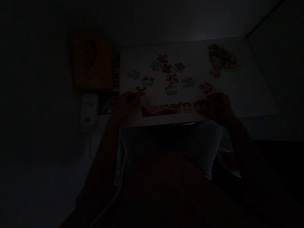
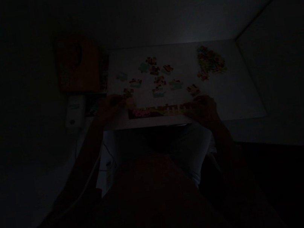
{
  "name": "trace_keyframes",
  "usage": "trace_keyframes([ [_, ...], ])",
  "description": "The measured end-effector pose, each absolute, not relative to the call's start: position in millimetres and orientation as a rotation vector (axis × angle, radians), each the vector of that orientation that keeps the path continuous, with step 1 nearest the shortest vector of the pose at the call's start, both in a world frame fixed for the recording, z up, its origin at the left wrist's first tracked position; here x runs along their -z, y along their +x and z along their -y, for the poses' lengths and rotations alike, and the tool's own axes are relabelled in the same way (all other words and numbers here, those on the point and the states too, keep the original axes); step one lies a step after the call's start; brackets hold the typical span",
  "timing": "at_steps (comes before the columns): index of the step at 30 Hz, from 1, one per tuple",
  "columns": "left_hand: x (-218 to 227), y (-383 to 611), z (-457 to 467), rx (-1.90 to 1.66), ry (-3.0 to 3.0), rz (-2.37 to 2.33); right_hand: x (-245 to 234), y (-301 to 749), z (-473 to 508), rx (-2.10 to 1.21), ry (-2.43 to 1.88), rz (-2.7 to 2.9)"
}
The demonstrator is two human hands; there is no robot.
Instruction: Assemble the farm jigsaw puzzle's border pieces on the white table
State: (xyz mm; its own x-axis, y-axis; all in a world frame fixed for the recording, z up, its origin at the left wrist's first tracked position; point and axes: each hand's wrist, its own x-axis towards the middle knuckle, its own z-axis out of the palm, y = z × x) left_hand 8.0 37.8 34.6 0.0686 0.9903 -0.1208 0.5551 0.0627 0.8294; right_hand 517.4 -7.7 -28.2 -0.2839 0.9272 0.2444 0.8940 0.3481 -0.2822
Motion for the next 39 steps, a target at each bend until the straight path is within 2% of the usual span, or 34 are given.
trace_keyframes([
  [19,-21.3,19.0,-47.1,-0.601,1.965,-1.595,20.5,508.3,9.7,-0.267,-1.657,2.080],
  [30,-18.3,11.1,-41.4,-0.452,2.128,-1.556,22.1,508.3,8.8,-0.182,-1.591,2.147],
  [39,-17.2,18.4,-29.8,-0.532,2.117,-1.644,26.1,512.6,7.9,-0.203,-1.620,2.158],
])
